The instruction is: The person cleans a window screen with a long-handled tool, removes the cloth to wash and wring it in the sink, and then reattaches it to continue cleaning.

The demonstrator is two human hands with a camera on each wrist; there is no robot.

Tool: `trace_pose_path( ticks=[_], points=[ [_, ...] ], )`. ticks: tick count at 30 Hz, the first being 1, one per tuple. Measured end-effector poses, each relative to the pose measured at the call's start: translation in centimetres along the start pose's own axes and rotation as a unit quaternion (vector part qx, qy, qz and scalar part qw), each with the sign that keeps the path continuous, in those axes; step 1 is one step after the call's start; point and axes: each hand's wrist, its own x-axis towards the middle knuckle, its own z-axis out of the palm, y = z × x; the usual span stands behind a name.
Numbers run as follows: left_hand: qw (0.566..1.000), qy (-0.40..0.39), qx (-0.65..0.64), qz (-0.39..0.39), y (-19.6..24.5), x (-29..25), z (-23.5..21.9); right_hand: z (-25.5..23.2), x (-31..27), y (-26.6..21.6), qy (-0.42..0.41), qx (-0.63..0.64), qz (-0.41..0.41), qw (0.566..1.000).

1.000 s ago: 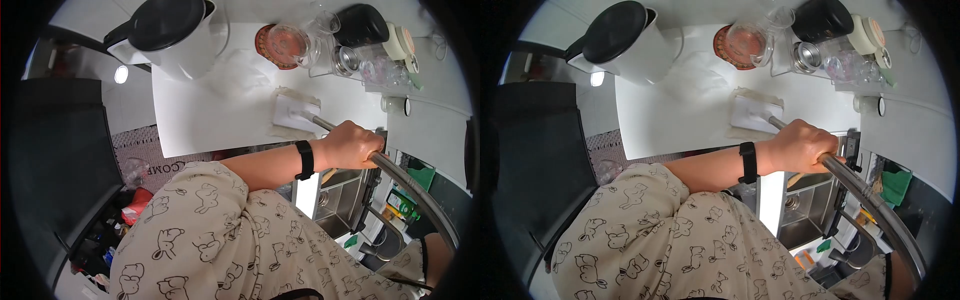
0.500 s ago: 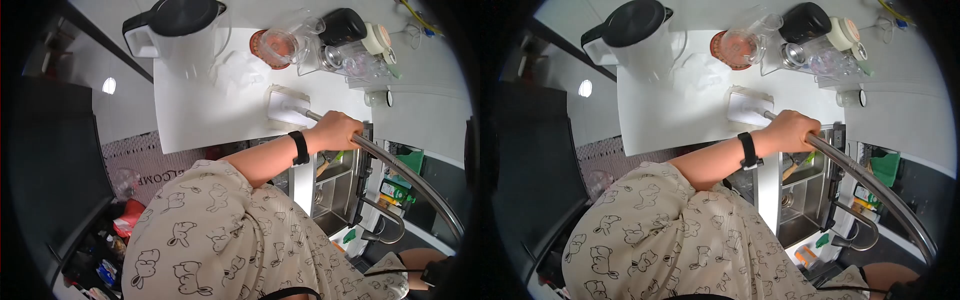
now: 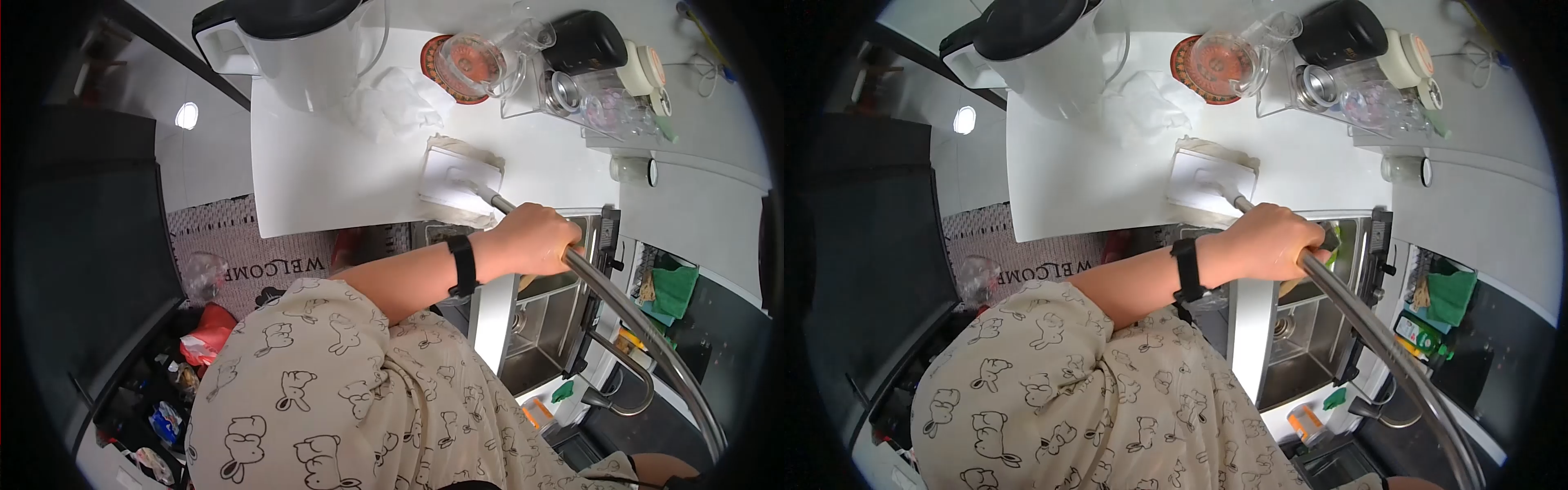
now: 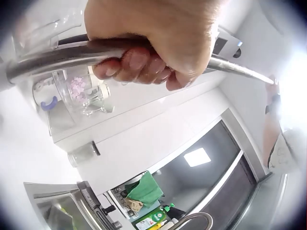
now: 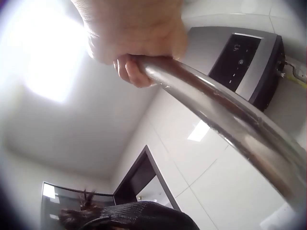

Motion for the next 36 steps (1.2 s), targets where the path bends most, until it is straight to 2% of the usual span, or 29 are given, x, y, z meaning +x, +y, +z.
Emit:
trace_pose_path(
  ticks=[2,4,8,11,16,22,25,30,34,36],
  points=[
    [1.000,0.001,0.007,-0.003,0.0,-0.2,-0.2,-0.1,0.0,0.5,0.001,0.005,0.002,1.000],
    [0.998,0.059,-0.004,0.027,0.0,-0.2,-0.4,-0.2,0.1,1.2,-0.001,0.009,0.007,1.000],
    [0.997,0.076,-0.010,0.033,-0.7,0.6,-0.2,-0.1,0.6,2.4,-0.003,0.018,0.012,1.000],
    [0.989,0.135,-0.014,0.057,-0.8,0.5,0.1,0.0,1.1,3.5,-0.002,0.022,0.019,1.000],
    [0.990,0.133,-0.007,0.053,-1.6,0.8,0.2,0.0,1.8,5.6,0.007,0.023,0.029,0.999],
    [0.984,0.156,-0.022,0.088,-3.0,1.8,-0.1,-0.3,2.4,7.6,0.015,0.028,0.046,0.998],
    [0.975,0.190,-0.040,0.108,-3.1,1.4,0.0,0.2,2.0,6.8,0.012,0.021,0.043,0.999],
    [0.980,0.157,-0.021,0.123,-2.3,-0.4,-1.1,1.7,0.5,4.2,0.001,0.011,0.033,0.999],
    [0.977,0.159,-0.061,0.128,-2.2,-0.7,-0.4,2.5,-0.3,2.3,-0.006,0.000,0.039,0.999],
    [0.982,0.139,-0.030,0.121,-2.2,-0.7,-0.6,2.7,-0.6,1.7,-0.010,-0.001,0.039,0.999]
  ],
)
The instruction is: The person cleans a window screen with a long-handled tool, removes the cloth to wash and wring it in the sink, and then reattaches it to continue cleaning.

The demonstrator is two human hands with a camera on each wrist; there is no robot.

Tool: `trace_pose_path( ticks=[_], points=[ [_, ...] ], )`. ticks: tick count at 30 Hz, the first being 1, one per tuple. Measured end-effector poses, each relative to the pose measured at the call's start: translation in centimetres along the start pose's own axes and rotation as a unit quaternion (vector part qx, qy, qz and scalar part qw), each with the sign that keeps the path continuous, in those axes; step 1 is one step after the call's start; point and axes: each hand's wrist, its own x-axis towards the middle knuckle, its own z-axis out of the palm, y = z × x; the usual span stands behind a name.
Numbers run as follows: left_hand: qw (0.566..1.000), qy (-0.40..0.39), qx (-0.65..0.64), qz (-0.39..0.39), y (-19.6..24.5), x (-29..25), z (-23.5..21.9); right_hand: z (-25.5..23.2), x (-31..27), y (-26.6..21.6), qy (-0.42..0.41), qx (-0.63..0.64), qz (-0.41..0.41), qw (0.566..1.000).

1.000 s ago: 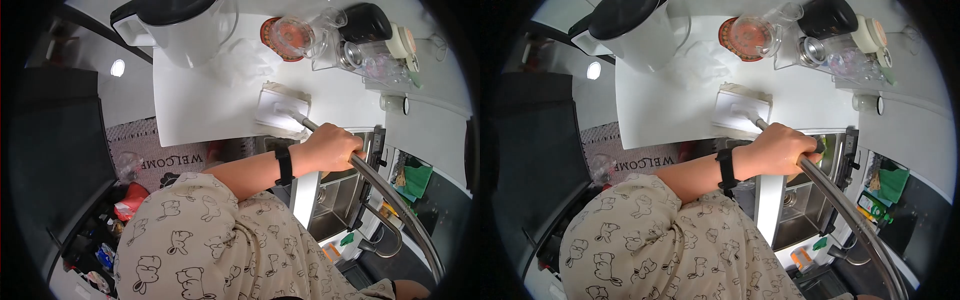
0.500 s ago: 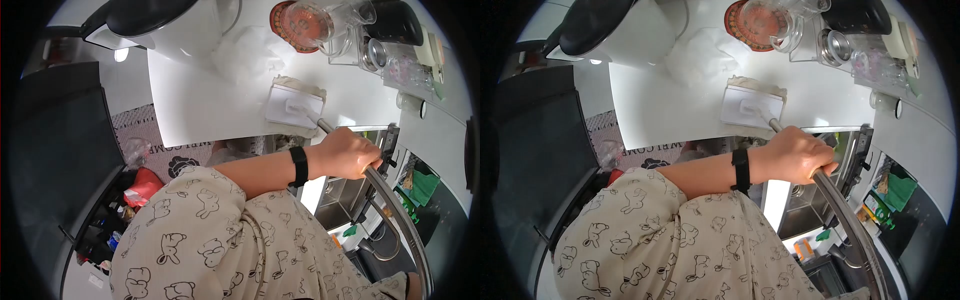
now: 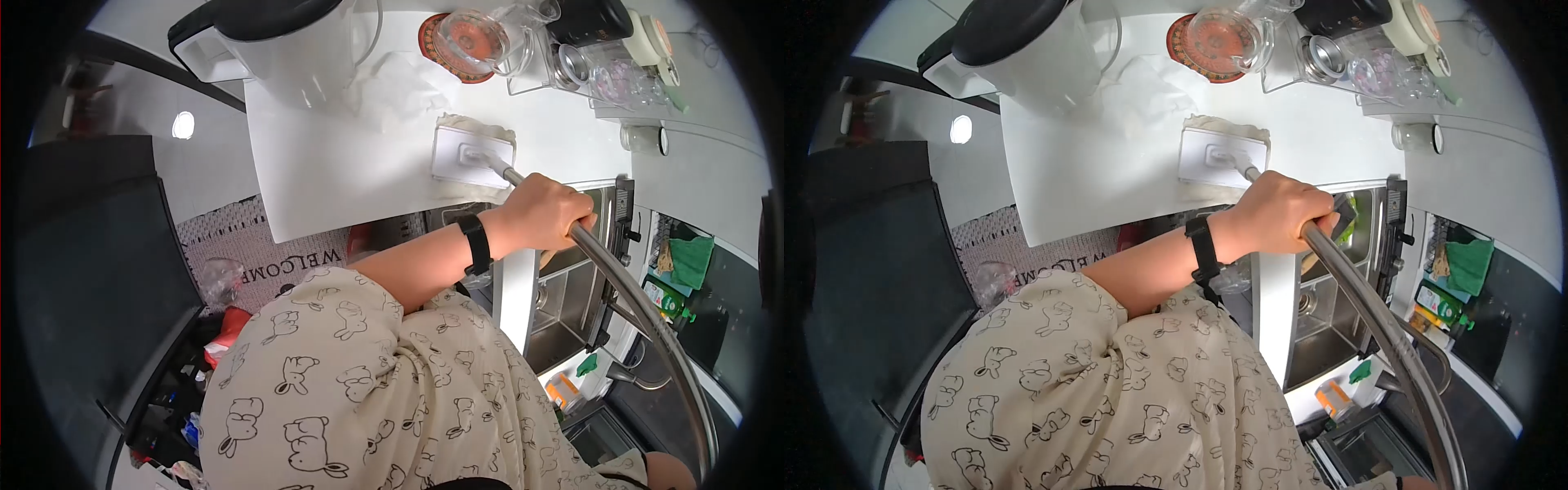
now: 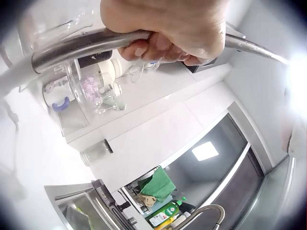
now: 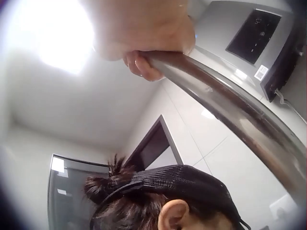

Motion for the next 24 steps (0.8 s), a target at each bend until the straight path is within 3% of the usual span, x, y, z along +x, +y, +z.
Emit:
trace_pose_path(
  ticks=[5,14,20,22,24],
  points=[
    [1.000,-0.026,0.012,-0.010,-0.3,0.4,0.0,0.0,-0.3,-0.3,-0.004,0.002,0.004,1.000],
    [0.999,0.009,0.046,-0.012,-1.9,2.1,0.6,-1.5,0.4,2.4,0.011,0.019,0.016,1.000],
    [0.998,0.022,0.060,0.005,-2.0,2.2,0.3,-1.2,-0.3,1.8,-0.008,0.017,0.019,1.000],
    [0.996,-0.042,0.056,-0.055,-1.5,2.0,-0.1,-1.0,-0.6,1.5,-0.015,0.016,0.022,1.000],
    [0.996,-0.052,0.071,-0.032,-2.1,1.7,-1.4,-1.0,-1.0,1.4,-0.021,0.011,0.032,0.999]
  ],
)
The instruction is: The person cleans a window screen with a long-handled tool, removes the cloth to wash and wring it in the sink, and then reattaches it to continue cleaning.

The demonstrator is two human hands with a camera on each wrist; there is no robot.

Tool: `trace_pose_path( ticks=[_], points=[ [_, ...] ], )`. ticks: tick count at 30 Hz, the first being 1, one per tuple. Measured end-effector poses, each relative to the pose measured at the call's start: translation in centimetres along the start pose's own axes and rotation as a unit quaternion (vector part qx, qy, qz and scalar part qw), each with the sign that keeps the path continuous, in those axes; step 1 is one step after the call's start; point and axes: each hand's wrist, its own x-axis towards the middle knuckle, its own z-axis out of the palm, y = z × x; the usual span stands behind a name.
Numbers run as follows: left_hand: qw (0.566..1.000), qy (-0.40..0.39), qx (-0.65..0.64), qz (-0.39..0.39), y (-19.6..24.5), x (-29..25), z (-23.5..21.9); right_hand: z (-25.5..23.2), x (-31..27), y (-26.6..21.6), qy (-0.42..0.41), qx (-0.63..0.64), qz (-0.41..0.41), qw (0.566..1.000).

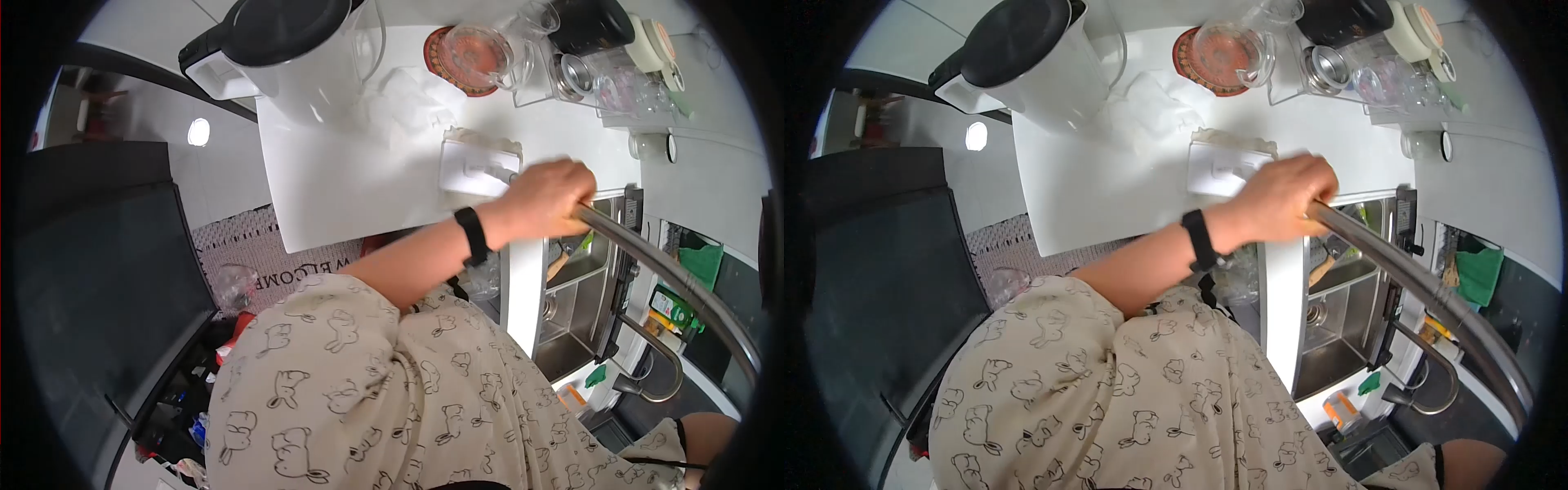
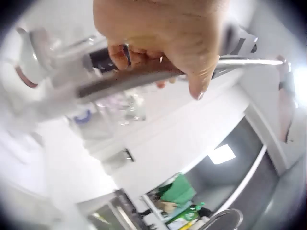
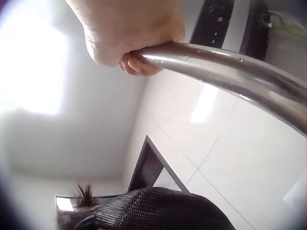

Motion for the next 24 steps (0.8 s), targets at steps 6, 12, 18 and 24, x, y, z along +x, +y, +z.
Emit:
trace_pose_path(
  ticks=[6,12,18,24],
  points=[
    [0.964,-0.091,0.217,-0.125,-8.7,-8.0,-3.2,-0.2,-0.9,0.2,-0.013,-0.008,0.020,1.000],
    [0.955,-0.086,0.251,-0.133,-10.1,-8.3,-2.8,0.1,-2.0,1.6,-0.027,-0.016,0.038,0.999],
    [0.961,-0.096,0.236,-0.107,-10.5,-8.0,-1.8,1.3,-2.8,1.7,-0.007,-0.041,0.054,0.998],
    [0.964,-0.099,0.236,-0.073,-11.1,-8.3,-2.0,0.5,-2.7,2.6,0.025,-0.028,0.036,0.999]
  ],
)
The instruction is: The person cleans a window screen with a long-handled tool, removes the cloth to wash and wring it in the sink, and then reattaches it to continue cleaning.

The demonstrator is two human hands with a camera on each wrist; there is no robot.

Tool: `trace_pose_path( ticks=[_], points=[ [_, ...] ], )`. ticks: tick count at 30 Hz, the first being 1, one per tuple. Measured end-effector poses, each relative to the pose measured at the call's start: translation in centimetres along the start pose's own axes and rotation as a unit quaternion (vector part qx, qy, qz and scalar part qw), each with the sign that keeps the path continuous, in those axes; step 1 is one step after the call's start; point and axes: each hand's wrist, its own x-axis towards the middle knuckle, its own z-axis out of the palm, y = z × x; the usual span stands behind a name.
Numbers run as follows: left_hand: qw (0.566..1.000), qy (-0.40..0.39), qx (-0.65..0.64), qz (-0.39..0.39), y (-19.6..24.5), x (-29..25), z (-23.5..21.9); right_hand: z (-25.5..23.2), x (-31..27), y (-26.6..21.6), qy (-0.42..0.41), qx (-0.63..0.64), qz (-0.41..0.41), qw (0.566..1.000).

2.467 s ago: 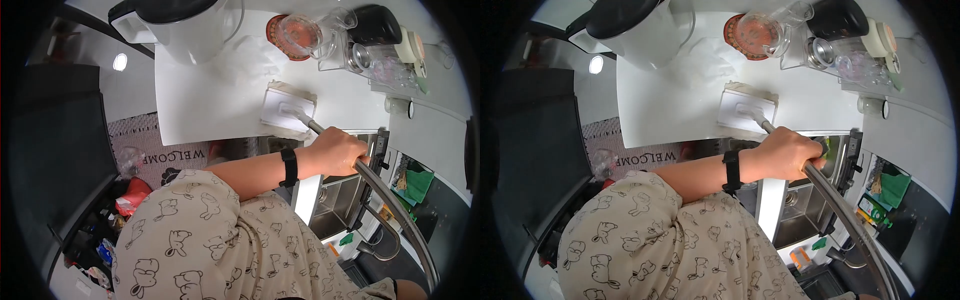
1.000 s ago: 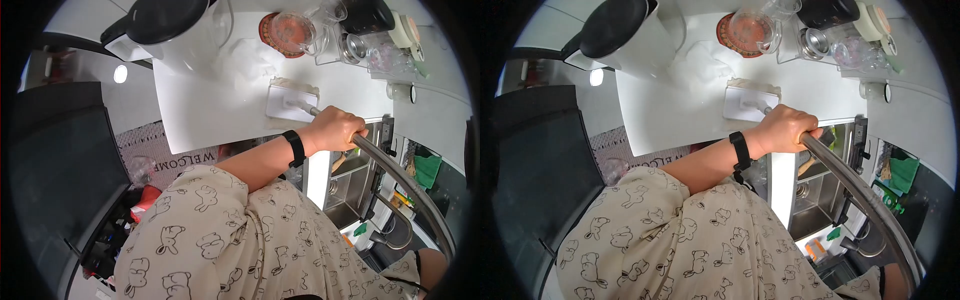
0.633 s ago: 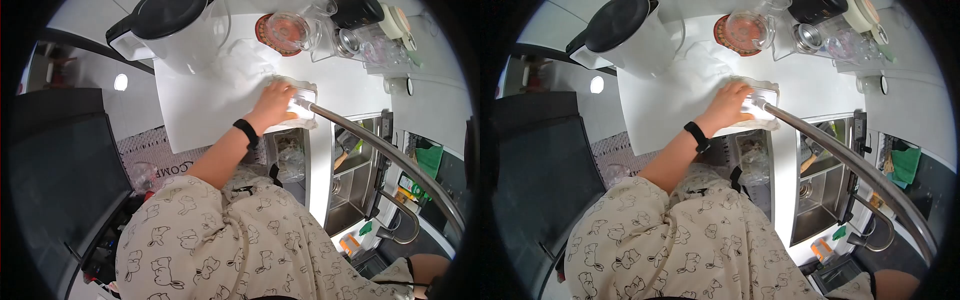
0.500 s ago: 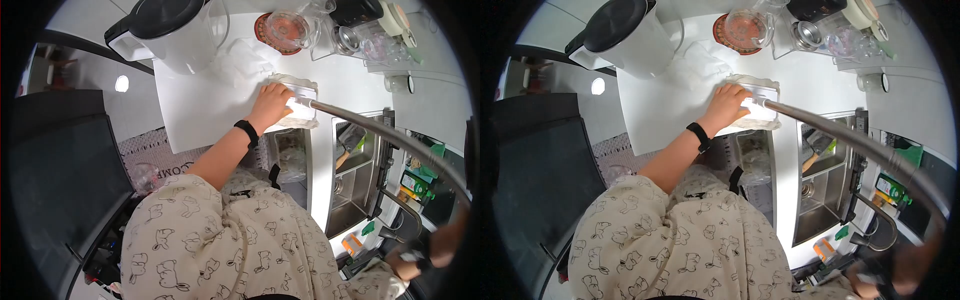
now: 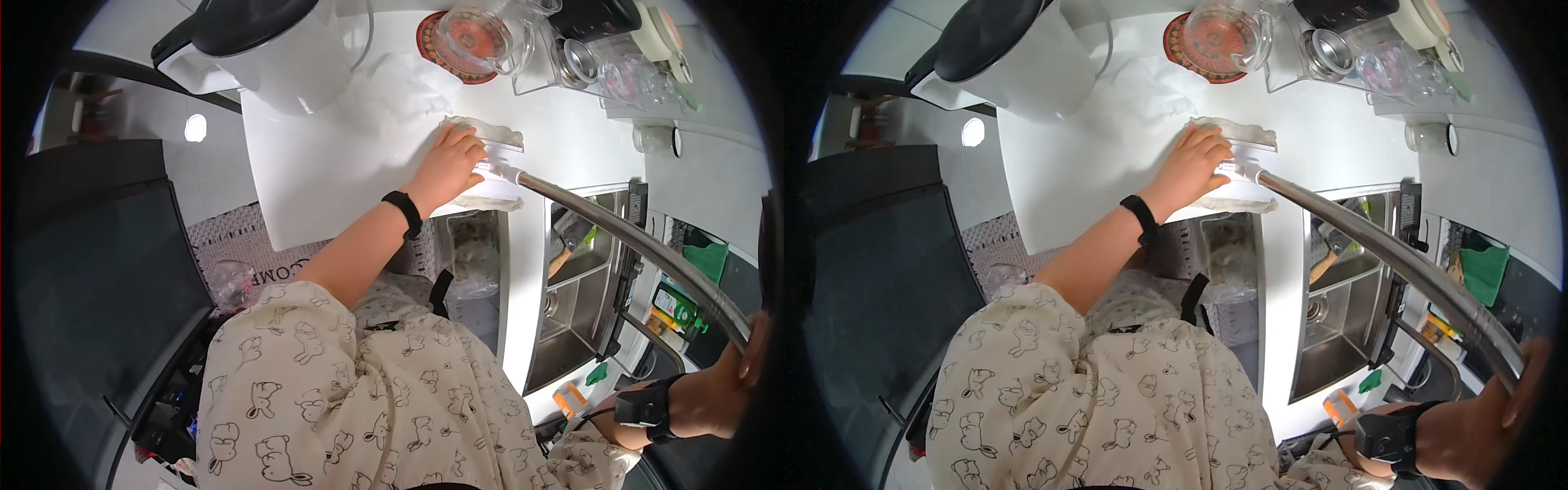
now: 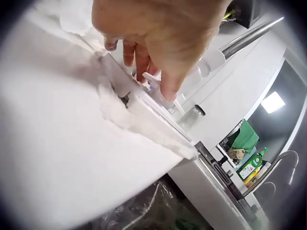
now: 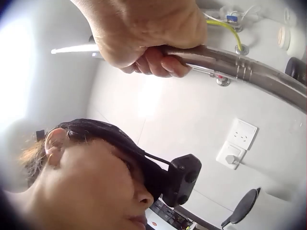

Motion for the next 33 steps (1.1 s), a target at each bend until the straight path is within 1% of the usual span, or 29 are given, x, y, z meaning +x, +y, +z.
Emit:
trace_pose_path(
  ticks=[2,3,6,7,8,9,14,16,19,21,22,24,25,27,28,30,31,33],
  points=[
    [1.000,0.000,-0.019,-0.011,0.0,-0.2,0.3,-0.4,0.1,0.5,0.027,0.019,-0.012,0.999],
    [0.999,0.003,-0.035,-0.022,0.1,-0.3,0.2,-0.6,0.3,0.9,0.027,0.022,-0.007,0.999],
    [0.998,0.000,-0.044,-0.048,0.3,-0.3,0.0,-1.5,1.0,1.9,0.071,0.069,-0.044,0.994],
    [0.998,-0.003,-0.044,-0.054,0.3,-0.1,-0.2,-2.2,1.1,1.4,0.026,-0.033,-0.037,0.998],
    [0.997,-0.001,-0.041,-0.065,0.3,0.0,-0.3,-1.7,1.4,2.0,0.063,0.023,-0.061,0.996],
    [0.996,-0.002,-0.039,-0.076,0.4,-0.1,-0.3,-1.7,1.8,2.8,0.066,0.035,-0.068,0.995],
    [0.992,-0.003,-0.053,-0.110,0.8,-0.1,0.1,-2.3,3.3,6.0,0.052,0.048,-0.063,0.995],
    [0.991,-0.008,-0.062,-0.117,0.5,-0.1,0.2,-2.4,3.9,6.9,0.047,0.052,-0.058,0.996],
    [0.989,0.003,-0.081,-0.126,0.4,0.1,0.1,-2.2,4.6,7.7,0.041,0.053,-0.055,0.996],
    [0.989,-0.035,-0.040,-0.136,0.7,0.4,-0.3,-2.1,4.9,8.2,0.036,0.051,-0.053,0.997],
    [0.989,-0.035,-0.042,-0.136,0.9,0.7,-0.5,-2.1,5.0,8.5,0.034,0.051,-0.054,0.997],
    [0.979,-0.051,-0.045,-0.191,1.2,1.4,-0.9,-2.0,5.3,9.1,0.032,0.052,-0.054,0.997],
    [0.979,-0.053,-0.046,-0.192,1.0,1.6,-0.8,-2.0,5.3,9.5,0.032,0.052,-0.053,0.997],
    [0.980,-0.110,-0.015,-0.168,0.7,1.7,-0.7,-2.2,5.6,10.2,0.033,0.055,-0.046,0.997],
    [0.980,-0.109,-0.012,-0.169,0.2,1.8,-0.5,-2.2,5.5,10.4,0.032,0.055,-0.052,0.997],
    [0.979,-0.135,-0.069,-0.137,-0.5,1.9,-0.6,-2.3,5.7,11.1,0.031,0.057,-0.051,0.997],
    [0.978,-0.134,-0.073,-0.139,-1.0,1.9,-0.9,-2.3,6.0,11.4,0.028,0.057,-0.047,0.997],
    [0.977,-0.172,-0.094,-0.089,-1.4,1.8,-1.9,-2.4,6.2,11.6,0.026,0.058,-0.043,0.997]
  ],
)
